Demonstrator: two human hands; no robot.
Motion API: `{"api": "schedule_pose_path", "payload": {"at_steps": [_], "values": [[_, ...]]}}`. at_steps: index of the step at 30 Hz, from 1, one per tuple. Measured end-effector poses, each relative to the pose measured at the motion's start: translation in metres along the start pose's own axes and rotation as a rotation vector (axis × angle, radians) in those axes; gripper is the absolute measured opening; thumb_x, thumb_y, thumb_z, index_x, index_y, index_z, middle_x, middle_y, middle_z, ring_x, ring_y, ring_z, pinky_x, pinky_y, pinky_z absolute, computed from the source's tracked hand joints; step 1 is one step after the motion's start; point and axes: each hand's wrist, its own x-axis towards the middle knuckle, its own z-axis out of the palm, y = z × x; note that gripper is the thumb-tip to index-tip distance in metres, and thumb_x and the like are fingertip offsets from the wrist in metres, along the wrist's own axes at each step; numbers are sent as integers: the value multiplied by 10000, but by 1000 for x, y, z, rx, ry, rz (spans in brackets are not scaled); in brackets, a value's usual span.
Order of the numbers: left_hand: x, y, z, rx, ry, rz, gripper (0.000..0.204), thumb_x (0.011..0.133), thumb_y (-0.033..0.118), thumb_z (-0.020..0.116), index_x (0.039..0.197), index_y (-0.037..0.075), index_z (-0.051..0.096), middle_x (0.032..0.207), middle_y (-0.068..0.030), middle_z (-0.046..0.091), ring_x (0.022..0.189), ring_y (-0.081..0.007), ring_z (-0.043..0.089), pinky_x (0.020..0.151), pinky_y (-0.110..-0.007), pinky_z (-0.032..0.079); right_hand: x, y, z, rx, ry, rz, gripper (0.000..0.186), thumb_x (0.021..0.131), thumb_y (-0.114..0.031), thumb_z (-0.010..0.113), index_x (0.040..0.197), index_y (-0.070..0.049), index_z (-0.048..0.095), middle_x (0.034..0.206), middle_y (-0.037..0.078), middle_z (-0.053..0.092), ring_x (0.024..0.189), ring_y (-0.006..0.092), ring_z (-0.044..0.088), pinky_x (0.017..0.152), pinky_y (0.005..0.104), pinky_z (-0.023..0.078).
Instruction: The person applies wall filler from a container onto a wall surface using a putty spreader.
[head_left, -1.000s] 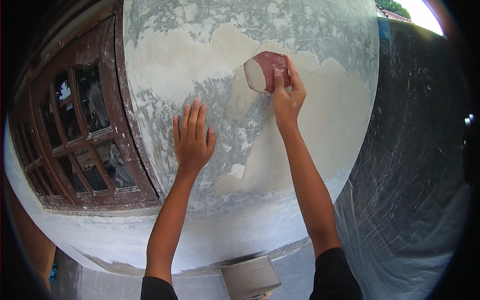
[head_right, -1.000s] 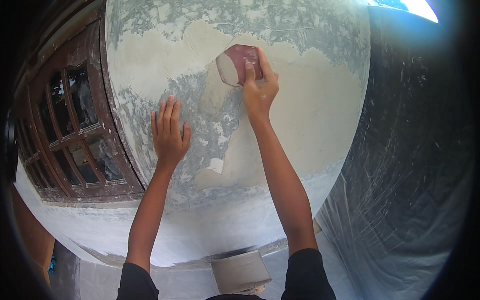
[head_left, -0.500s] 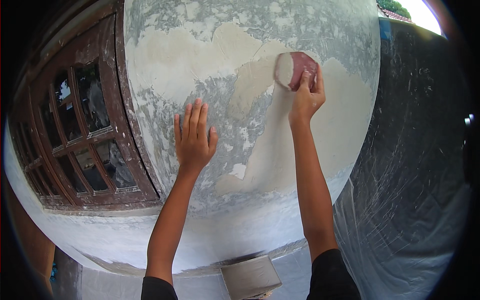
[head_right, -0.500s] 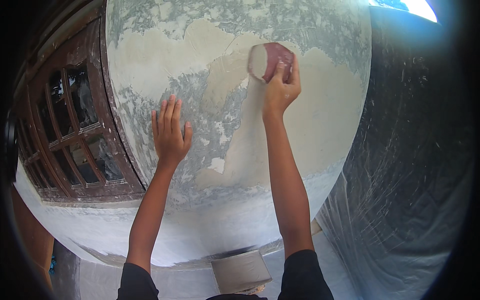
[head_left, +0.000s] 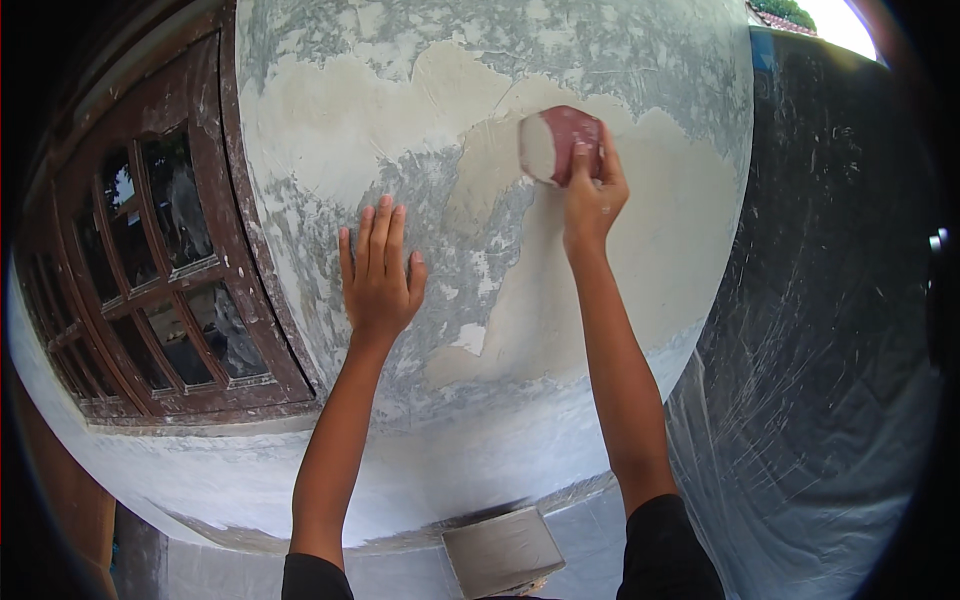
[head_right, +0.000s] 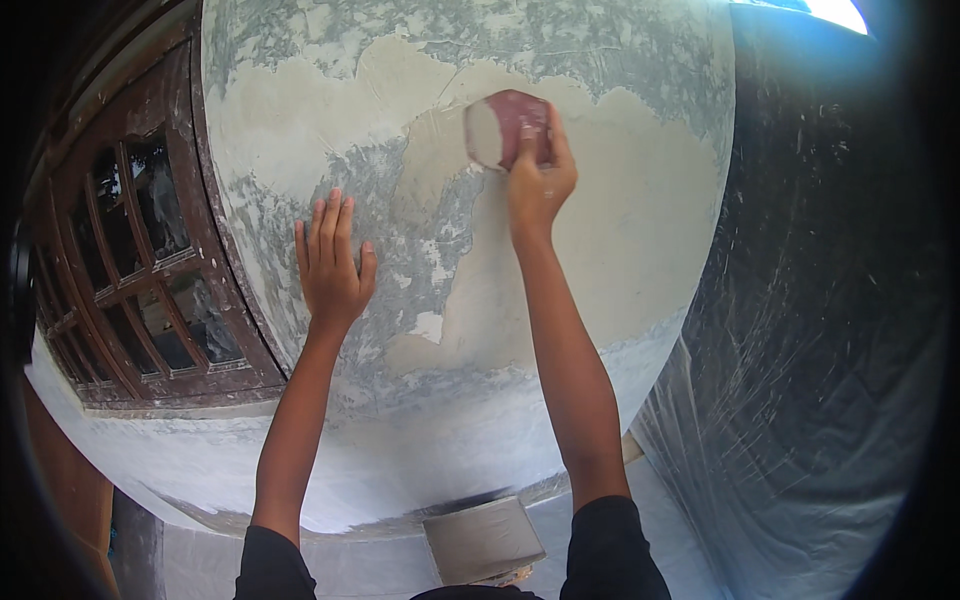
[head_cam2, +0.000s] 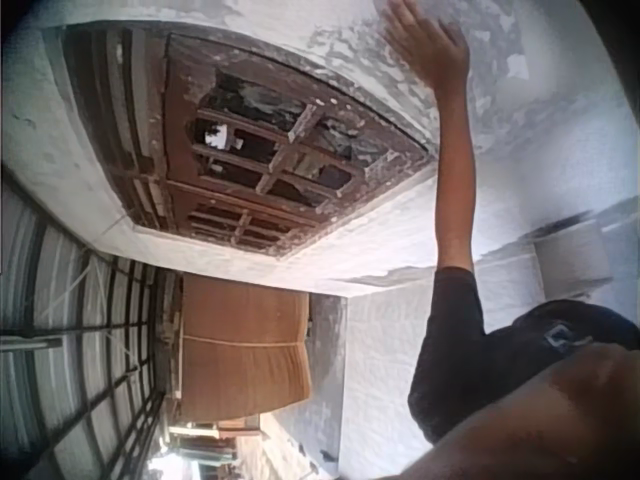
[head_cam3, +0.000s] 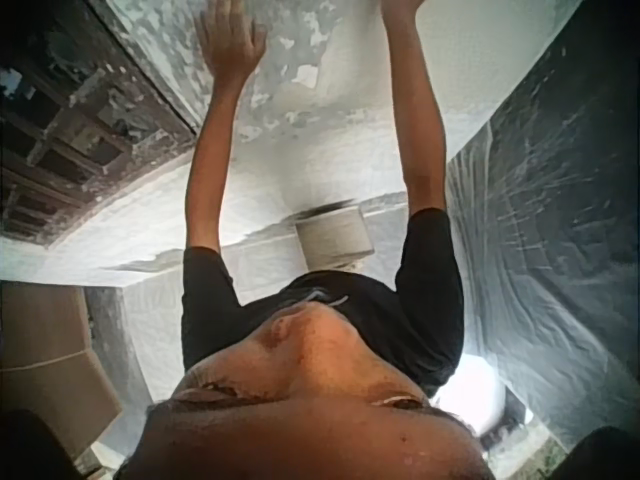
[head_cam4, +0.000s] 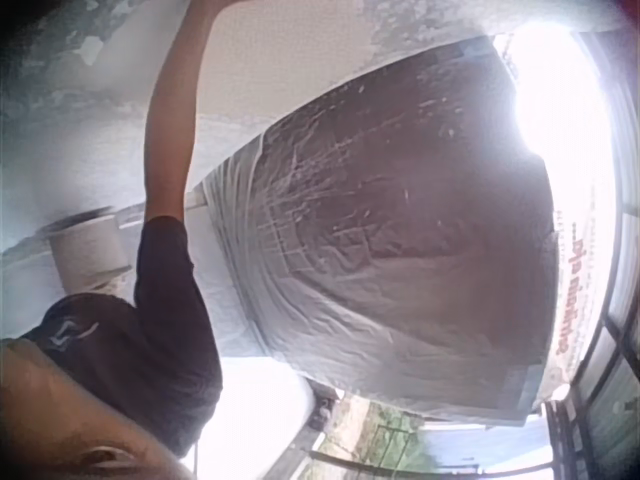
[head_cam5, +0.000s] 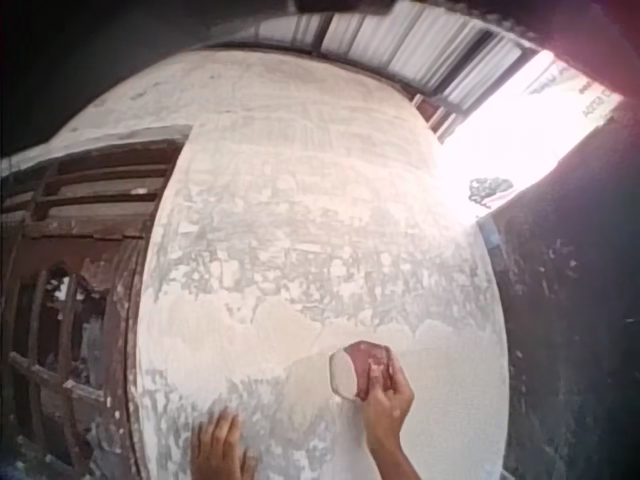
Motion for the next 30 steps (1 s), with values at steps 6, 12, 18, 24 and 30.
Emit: {"api": "schedule_pose_path", "payload": {"at_steps": [6,12,18,24,30], "values": [[-1,3,2,-6,2,-5,557,925,207,522,1460,87,425,1519,-82,423,1429,-266,360,1204,-512,208,12,-11,-23,249,299,105,398,967,-78,600,1361,-18,577,1223,143,658,1122,153,607,906,260,487],[-1,0,1,-4,3,-4,554,924,208,523,1457,89,428,1518,-81,424,1426,-267,365,1204,-514,207,-2,2,-10,-83,-19,-86,385,964,-108,626,1339,-26,598,1252,157,648,1118,182,606,948,296,472],[-1,2,2,-10,6,-6,550,924,205,522,1454,87,432,1517,-82,428,1427,-268,364,1203,-515,207,3,-1,-34,221,246,100,397,974,-108,610,1364,-43,581,1261,144,631,1112,176,607,928,285,475],[-1,0,1,-10,8,-3,552,922,206,524,1453,84,434,1514,-83,434,1428,-268,363,1203,-514,205,-5,1,-23,4,0,96,391,983,-107,603,1369,-50,577,1223,113,630,1018,154,604,880,272,486],[-2,1,2,-7,0,-10,550,918,202,527,1449,88,441,1512,-80,436,1430,-266,361,1204,-511,207,-12,9,-28,77,11,94,421,987,-100,595,1395,-19,534,1265,128,619,1088,163,603,932,286,479]]}}
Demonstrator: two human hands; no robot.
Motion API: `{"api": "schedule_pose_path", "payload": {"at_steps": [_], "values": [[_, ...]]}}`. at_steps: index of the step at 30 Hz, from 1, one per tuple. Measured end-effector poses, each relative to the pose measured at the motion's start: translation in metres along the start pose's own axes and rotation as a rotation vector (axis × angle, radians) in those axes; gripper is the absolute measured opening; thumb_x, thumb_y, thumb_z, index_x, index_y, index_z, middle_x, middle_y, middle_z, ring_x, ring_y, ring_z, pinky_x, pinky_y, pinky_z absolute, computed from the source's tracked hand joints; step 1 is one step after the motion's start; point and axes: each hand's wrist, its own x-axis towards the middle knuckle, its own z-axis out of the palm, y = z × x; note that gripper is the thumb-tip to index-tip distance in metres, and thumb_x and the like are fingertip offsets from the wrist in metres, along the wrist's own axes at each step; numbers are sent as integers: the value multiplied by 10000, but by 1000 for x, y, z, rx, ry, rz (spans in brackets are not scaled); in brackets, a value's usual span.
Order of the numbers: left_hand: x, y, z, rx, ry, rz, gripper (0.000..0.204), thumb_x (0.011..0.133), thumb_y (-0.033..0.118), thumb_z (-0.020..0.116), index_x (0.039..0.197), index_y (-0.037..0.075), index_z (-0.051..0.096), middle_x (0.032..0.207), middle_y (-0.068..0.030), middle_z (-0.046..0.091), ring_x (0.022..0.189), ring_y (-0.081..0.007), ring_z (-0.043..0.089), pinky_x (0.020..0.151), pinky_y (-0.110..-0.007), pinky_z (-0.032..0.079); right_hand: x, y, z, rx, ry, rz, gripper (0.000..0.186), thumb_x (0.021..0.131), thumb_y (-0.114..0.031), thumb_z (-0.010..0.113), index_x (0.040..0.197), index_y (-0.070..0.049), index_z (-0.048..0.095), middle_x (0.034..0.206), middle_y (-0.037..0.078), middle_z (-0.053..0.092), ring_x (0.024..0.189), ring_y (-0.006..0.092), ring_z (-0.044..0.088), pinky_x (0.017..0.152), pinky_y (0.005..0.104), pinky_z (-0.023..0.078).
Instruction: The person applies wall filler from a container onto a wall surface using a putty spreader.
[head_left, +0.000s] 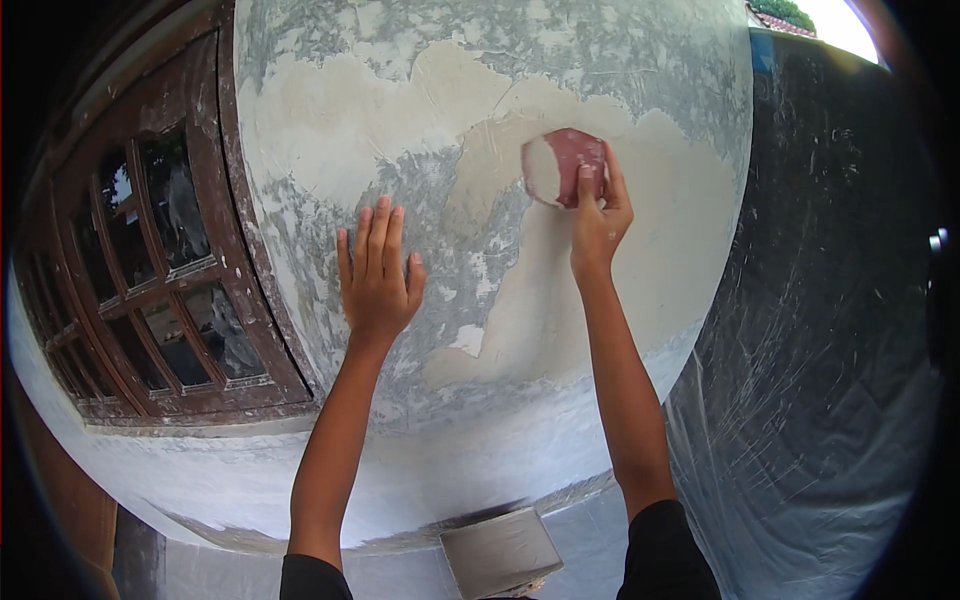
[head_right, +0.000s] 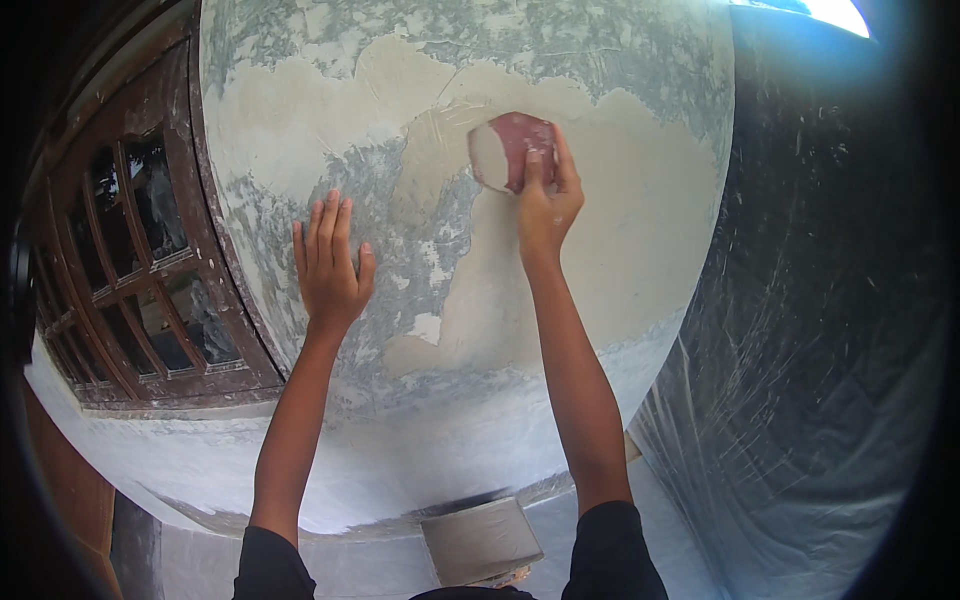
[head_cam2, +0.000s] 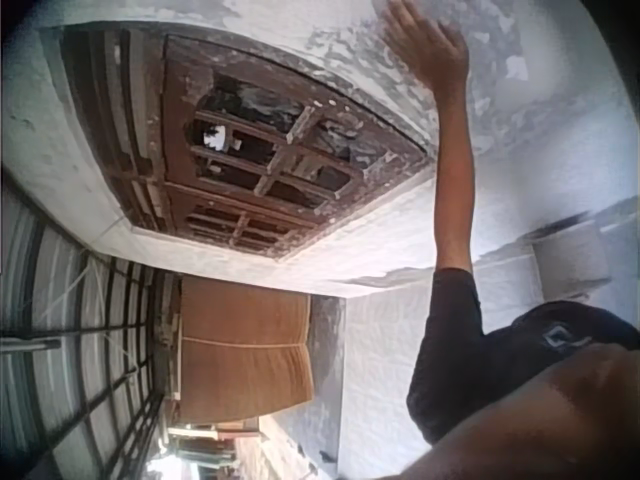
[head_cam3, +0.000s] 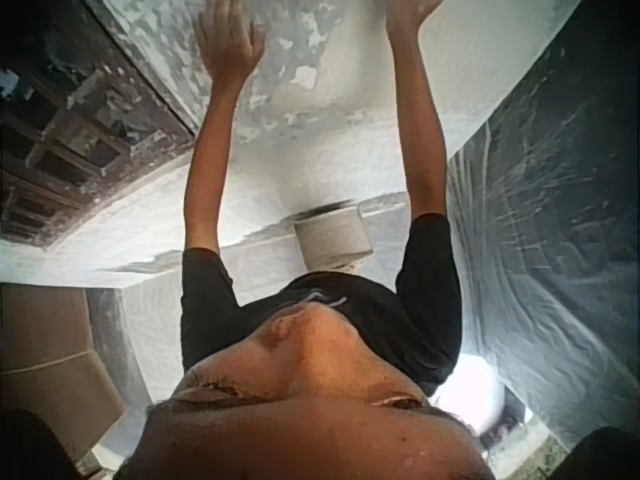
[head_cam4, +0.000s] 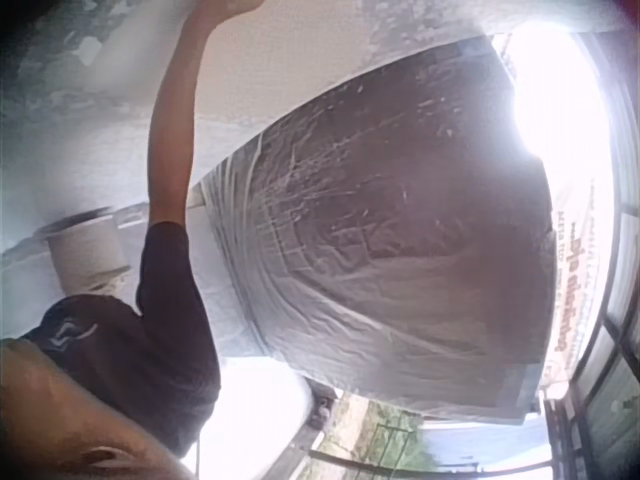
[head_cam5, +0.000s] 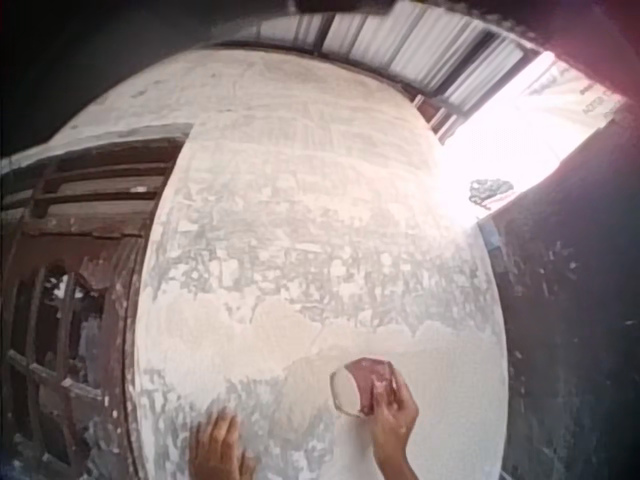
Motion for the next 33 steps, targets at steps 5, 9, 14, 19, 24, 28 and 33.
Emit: {"api": "schedule_pose_path", "payload": {"at_steps": [5,9,14,19,24,28,33], "values": [[2,0,0,-5,10,-4,548,918,202,526,1449,93,443,1513,-77,434,1430,-266,362,1203,-511,210,2,-11,1,71,76,38,410,986,-94,586,1387,-20,544,1282,137,614,1101,185,605,962,297,466],[1,-1,0,-5,5,1,551,923,208,522,1454,92,438,1516,-79,430,1429,-268,362,1201,-513,212,-5,-2,2,-260,-62,-118,410,996,-80,561,1399,-18,528,1281,128,611,1078,171,611,932,296,486],[1,2,0,3,-2,-2,554,926,215,519,1458,91,432,1519,-79,426,1429,-270,363,1200,-514,213,6,-4,-3,105,142,37,414,988,-90,580,1398,-48,543,1263,121,623,1070,169,613,921,287,482],[0,-1,-1,10,4,6,551,930,220,516,1458,87,432,1519,-78,427,1426,-269,367,1199,-513,215,6,1,-2,-73,7,-97,418,989,-92,584,1399,-29,535,1259,126,626,1075,162,609,903,281,492],[0,1,0,14,5,6,553,927,217,517,1458,88,430,1518,-79,430,1426,-266,367,1199,-514,215,3,1,-5,-4,3,12,409,988,-107,591,1391,-47,553,1249,128,633,1074,165,611,899,289,492],[0,-1,0,20,14,7,558,924,215,515,1459,87,428,1517,-80,430,1430,-265,361,1201,-515,208,12,2,-4,-40,60,-70,406,993,-126,596,1389,-46,554,1202,113,647,996,156,624,869,283,495],[-2,3,1,24,4,0,559,922,214,514,1460,86,427,1518,-82,429,1432,-268,358,1204,-514,202,10,-5,-11,5,26,-13,405,993,-125,595,1389,-54,556,1174,102,654,963,127,619,845,270,501]]}}
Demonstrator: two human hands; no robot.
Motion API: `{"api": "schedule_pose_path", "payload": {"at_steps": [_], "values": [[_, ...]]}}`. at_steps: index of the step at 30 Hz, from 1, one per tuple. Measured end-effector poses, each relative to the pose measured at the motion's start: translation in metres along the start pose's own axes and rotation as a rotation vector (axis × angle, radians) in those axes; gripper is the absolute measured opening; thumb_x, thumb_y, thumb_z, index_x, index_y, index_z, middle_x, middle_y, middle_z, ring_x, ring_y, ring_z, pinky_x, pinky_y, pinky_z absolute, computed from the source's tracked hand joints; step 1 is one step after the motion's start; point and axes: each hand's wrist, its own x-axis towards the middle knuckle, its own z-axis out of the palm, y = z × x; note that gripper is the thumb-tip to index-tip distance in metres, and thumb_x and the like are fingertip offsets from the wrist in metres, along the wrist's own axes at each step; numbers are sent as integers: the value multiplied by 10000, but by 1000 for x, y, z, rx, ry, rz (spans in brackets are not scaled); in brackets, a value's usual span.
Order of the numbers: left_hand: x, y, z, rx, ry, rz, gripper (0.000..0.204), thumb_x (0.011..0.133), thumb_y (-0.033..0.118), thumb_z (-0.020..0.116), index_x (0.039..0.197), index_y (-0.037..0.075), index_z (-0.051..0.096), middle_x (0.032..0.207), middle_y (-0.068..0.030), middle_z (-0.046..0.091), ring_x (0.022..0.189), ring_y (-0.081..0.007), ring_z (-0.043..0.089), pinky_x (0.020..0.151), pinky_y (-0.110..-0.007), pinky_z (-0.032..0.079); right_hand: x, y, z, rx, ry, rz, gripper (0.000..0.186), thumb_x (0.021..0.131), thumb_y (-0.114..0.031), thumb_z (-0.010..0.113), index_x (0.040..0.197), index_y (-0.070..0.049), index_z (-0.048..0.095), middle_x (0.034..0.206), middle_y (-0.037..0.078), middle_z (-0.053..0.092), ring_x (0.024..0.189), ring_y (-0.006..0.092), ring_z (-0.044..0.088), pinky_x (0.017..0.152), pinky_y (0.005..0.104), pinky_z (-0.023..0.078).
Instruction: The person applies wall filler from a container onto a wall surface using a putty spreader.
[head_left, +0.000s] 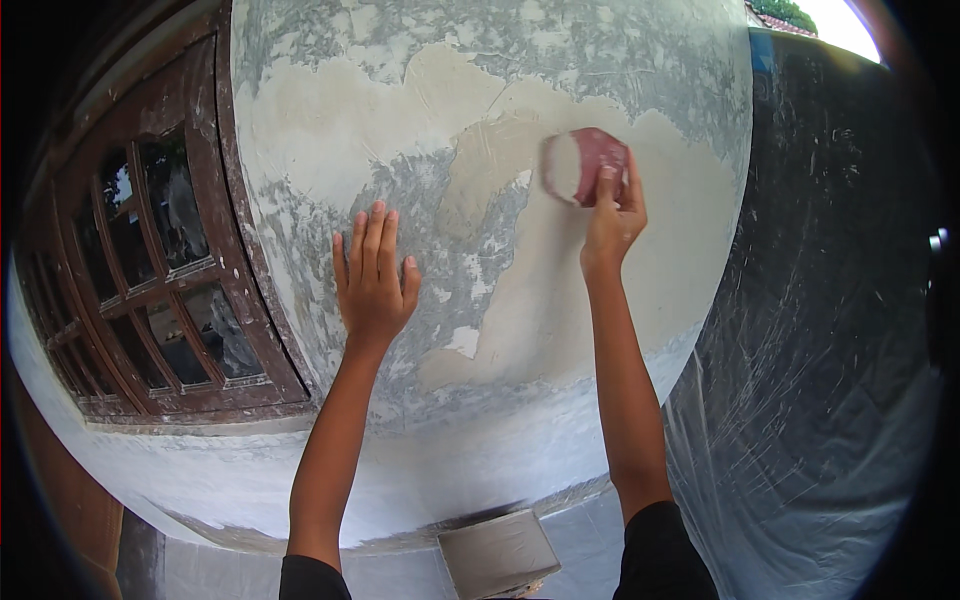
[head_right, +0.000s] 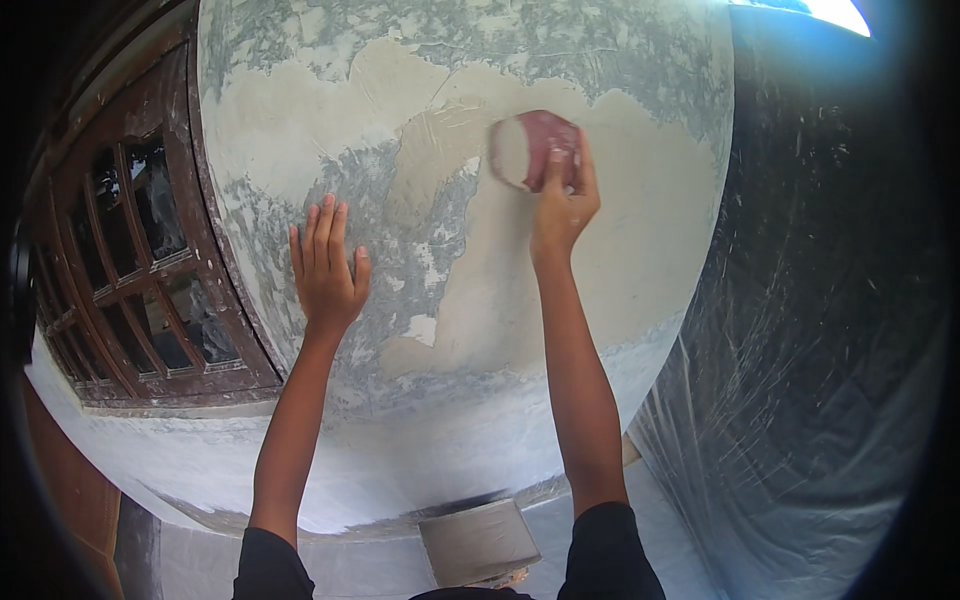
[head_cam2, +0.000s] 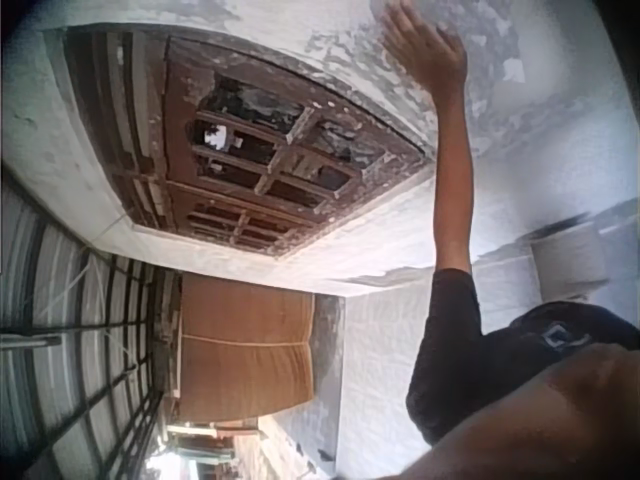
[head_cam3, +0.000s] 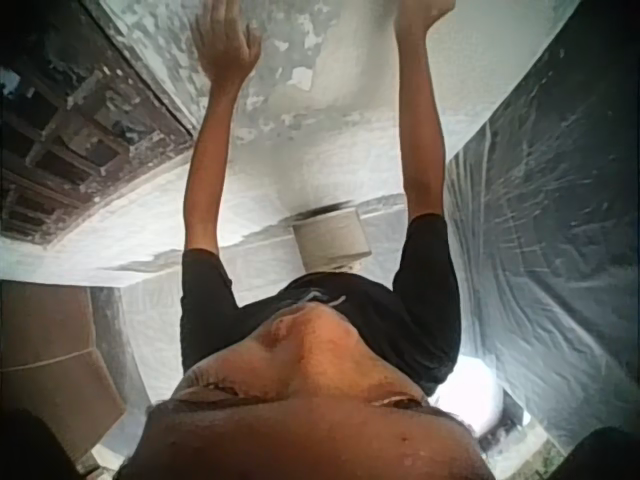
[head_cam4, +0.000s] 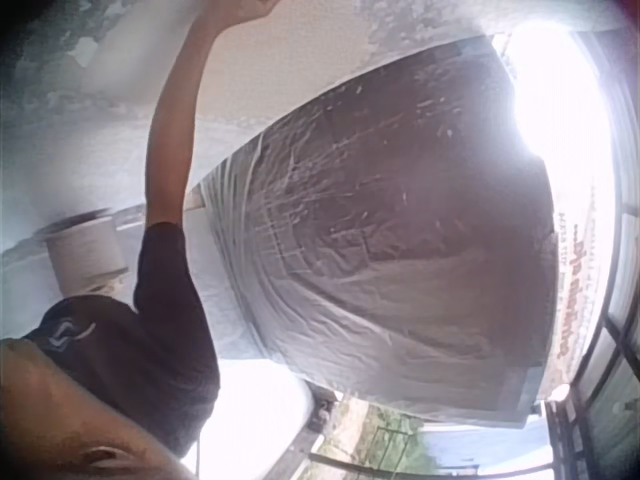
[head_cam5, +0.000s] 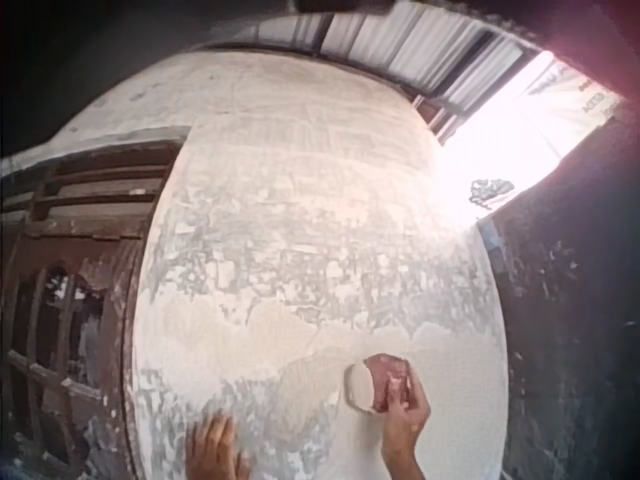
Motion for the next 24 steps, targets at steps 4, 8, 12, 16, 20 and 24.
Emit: {"api": "schedule_pose_path", "payload": {"at_steps": [4,8,12,16,20,24], "values": [[0,0,0,1,-1,-7,555,924,211,508,1458,84,427,1521,-83,424,1435,-269,353,1206,-514,198,5,7,-2,-35,11,35,396,979,-135,608,1364,-48,582,1199,142,649,1011,172,617,880,296,493],[-4,2,1,5,-11,-10,554,929,213,502,1462,84,421,1524,-84,420,1438,-269,348,1207,-513,191,-2,3,0,157,167,31,399,970,-153,627,1351,-40,592,1190,153,655,1011,182,616,884,299,482],[-7,3,2,20,-15,-21,559,937,222,491,1472,85,403,1531,-90,409,1446,-270,333,1210,-511,178,-3,11,-4,-266,-46,-77,393,981,-127,605,1361,-32,578,1226,140,638,1006,180,620,890,298,483],[-14,9,4,24,-17,-30,560,946,230,482,1478,80,393,1537,-93,399,1453,-271,320,1212,-506,169,1,-1,-6,84,96,38,392,981,-118,601,1365,-41,577,1210,127,641,1009,184,619,907,308,482],[-16,8,1,47,-25,-30,559,952,233,474,1481,74,389,1541,-93,396,1453,-272,317,1213,-502,165,-7,8,-6,-358,-104,-151,394,990,-100,582,1369,3,553,1230,116,637,1031,175,619,922,307,486],[-19,15,4,41,-24,-40,557,957,236,464,1482,68,386,1543,-98,392,1455,-275,312,1211,-502,164,7,1,-12,130,148,66,380,979,-145,611,1346,-47,596,1213,131,641,1015,187,617,923,309,471]]}}
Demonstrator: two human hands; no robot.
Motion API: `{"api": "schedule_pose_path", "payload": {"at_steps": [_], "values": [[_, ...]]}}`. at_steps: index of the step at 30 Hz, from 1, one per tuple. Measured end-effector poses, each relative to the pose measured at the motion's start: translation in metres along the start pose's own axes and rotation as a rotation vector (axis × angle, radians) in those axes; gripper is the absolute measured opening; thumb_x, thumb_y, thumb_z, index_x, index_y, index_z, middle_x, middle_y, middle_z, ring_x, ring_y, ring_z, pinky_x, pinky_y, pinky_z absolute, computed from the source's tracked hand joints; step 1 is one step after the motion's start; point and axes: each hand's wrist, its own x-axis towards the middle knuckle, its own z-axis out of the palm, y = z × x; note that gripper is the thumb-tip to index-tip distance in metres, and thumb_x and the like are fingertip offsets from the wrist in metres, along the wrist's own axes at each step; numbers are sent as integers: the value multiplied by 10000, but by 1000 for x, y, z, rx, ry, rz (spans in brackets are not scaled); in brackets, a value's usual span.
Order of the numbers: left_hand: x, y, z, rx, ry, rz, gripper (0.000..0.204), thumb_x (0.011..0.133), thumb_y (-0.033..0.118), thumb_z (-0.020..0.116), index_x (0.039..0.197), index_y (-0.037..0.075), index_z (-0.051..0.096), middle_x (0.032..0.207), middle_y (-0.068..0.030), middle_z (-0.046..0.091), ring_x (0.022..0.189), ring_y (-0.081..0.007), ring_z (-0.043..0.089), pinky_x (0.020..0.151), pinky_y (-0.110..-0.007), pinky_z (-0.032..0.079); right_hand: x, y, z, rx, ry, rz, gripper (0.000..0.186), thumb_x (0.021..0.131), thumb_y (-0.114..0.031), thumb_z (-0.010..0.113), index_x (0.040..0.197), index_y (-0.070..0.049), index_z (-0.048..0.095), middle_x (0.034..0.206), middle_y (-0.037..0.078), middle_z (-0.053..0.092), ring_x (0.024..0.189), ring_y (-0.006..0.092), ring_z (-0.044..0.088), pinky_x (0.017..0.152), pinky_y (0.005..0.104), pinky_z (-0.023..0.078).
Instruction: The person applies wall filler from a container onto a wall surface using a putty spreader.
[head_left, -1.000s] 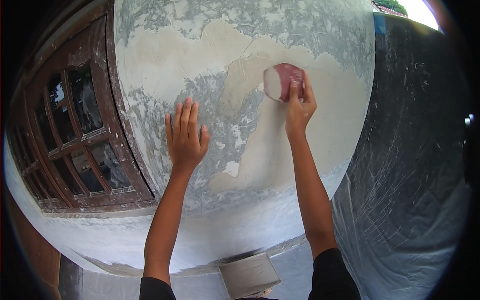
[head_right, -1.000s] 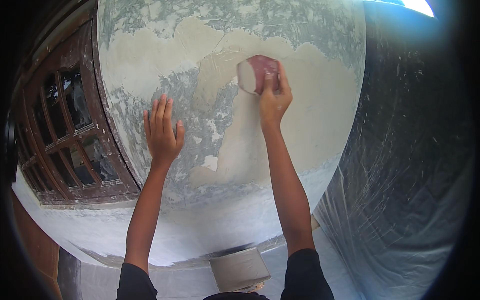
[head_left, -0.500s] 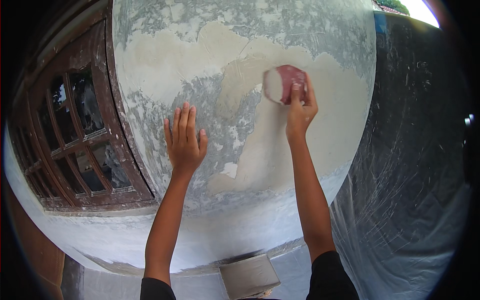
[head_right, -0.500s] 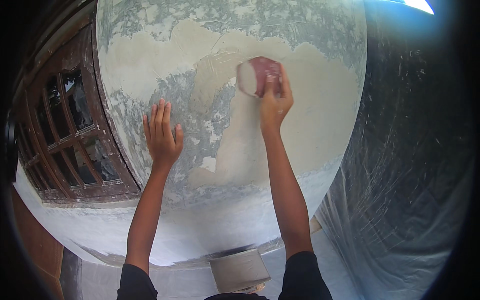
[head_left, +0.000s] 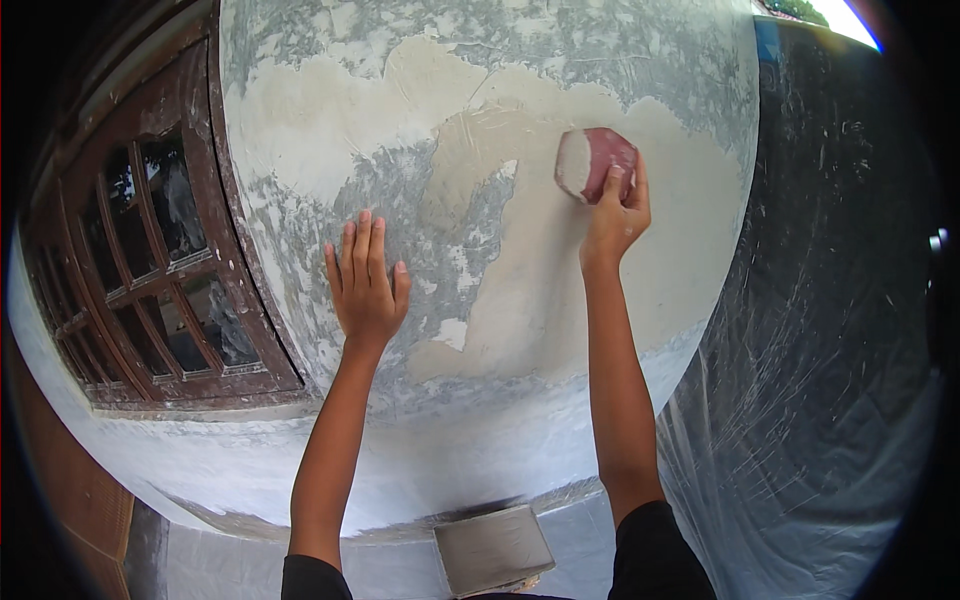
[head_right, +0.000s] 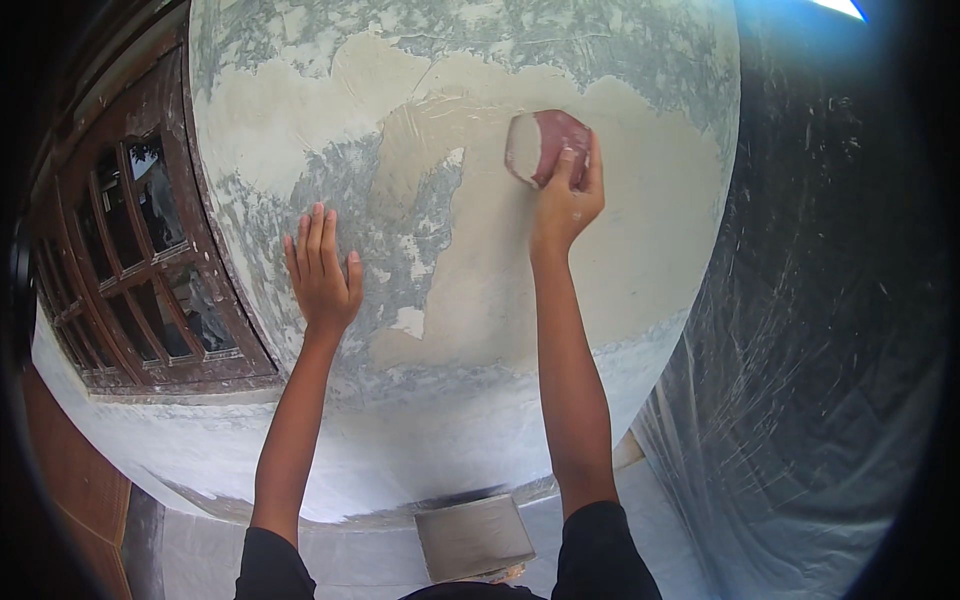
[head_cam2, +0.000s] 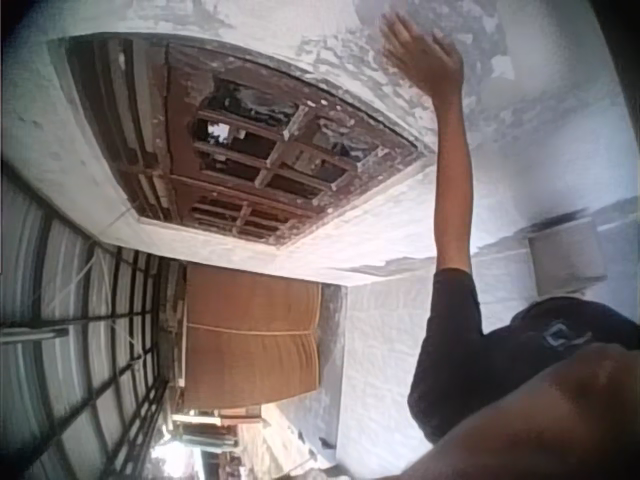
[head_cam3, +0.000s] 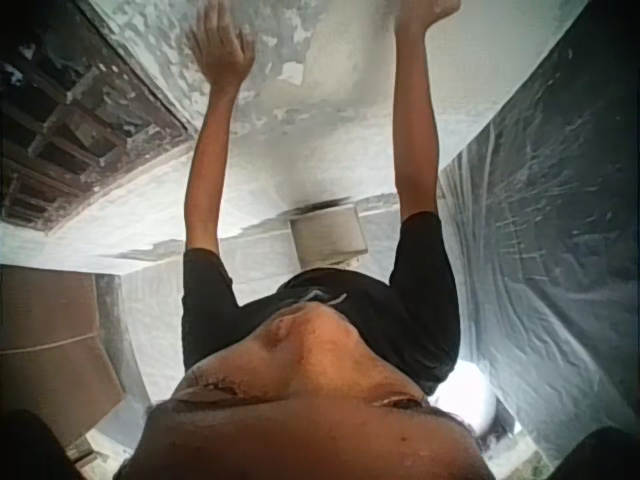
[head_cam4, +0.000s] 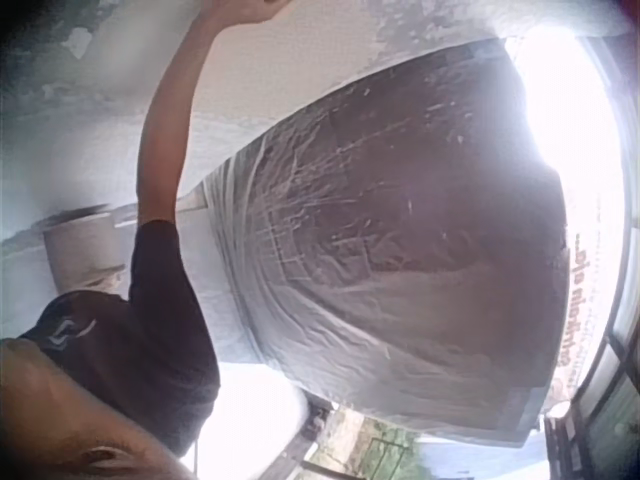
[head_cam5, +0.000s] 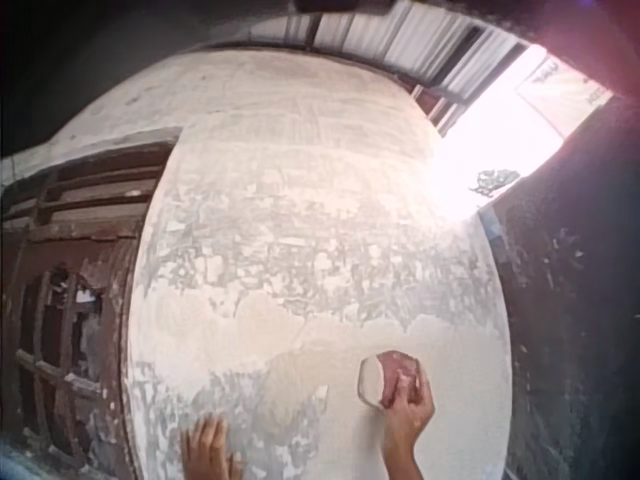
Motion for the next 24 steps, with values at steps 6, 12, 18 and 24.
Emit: {"api": "schedule_pose_path", "payload": {"at_steps": [6,12,18,24], "values": [[-8,3,0,14,-15,-25,564,958,241,461,1485,58,380,1551,-102,381,1461,-280,302,1208,-504,158,-6,15,-6,-374,-155,-139,383,975,-176,632,1338,-59,607,1163,134,661,1026,180,616,920,318,472],[-20,8,4,25,-21,-21,575,957,242,463,1487,40,370,1554,-115,373,1464,-287,295,1209,-509,146,-4,5,-6,-184,-103,-68,374,987,-162,613,1335,-26,598,1168,106,660,1013,174,609,913,305,474],[-26,13,3,25,-35,-29,577,959,244,462,1488,33,367,1556,-123,369,1463,-295,296,1210,-514,133,8,-1,-14,13,71,81,379,987,-161,613,1350,-56,595,1166,114,659,1022,180,599,929,313,461],[-31,11,3,38,-47,-27,583,957,242,463,1489,27,363,1558,-137,363,1465,-299,291,1209,-520,126,-15,13,-19,-420,-287,-194,377,981,-153,615,1347,-63,597,1184,122,655,1032,190,604,939,314,460]]}}
